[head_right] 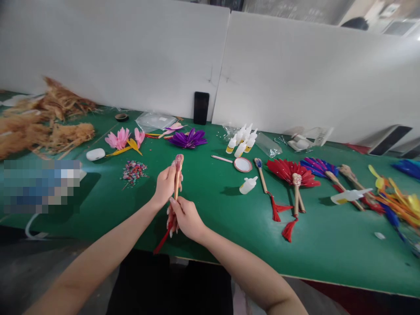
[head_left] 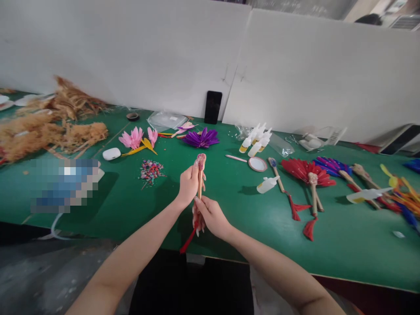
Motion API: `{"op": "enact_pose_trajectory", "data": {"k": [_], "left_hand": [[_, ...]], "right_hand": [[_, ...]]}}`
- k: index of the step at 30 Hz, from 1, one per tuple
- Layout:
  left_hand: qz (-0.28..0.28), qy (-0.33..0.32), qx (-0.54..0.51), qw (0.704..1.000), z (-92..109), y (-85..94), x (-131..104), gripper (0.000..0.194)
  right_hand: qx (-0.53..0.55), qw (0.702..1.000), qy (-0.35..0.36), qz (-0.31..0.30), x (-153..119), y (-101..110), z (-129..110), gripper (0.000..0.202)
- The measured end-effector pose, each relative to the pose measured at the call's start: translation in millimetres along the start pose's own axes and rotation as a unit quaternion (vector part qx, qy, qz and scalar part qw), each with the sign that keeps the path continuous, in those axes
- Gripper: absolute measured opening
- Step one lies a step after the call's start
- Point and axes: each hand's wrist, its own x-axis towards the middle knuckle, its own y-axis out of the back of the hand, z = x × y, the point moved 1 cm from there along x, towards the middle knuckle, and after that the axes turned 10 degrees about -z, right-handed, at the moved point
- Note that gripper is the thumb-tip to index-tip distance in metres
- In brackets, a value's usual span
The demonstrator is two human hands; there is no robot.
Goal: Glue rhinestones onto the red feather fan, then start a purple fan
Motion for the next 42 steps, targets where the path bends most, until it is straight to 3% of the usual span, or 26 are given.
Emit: {"op": "enact_pose_trajectory", "data": {"k": [9, 12, 15, 19, 25, 32, 42], "left_hand": [[-0.065, -0.024, -0.074, 0.995, 11, 8.2, 0, 0.061], [-0.075, -0.035, -0.039, 0.996, 16, 11.9, 1, 0.051], [-0.075, -0.044, 0.005, 0.996, 18, 12.5, 0, 0.042], [-0.053, -0.052, 0.029, 0.997, 15, 9.8, -2, 0.044], [-0.008, -0.009, -0.012, 1.0, 2, 6.0, 0, 0.047], [0.009, 0.006, -0.032, 0.999, -1, 6.2, 2, 0.049], [-0.014, 0.018, -0.115, 0.993, 2, 6.8, 3, 0.052]], "right_hand": [[0.012, 1.0, 0.014, 0.009, -1, 6, -8, 0.048], [0.004, 1.0, 0.015, 0.015, -1, 8, -9, 0.048], [0.005, 1.0, 0.018, 0.009, -2, 7, -8, 0.047], [0.013, 1.0, 0.023, 0.01, -2, 5, -7, 0.045], [0.006, 0.999, 0.038, 0.016, -2, 5, -6, 0.045], [0.011, 0.999, 0.041, -0.001, -3, 3, -6, 0.045], [0.016, 0.998, 0.05, -0.033, -5, 2, -11, 0.043]]}}
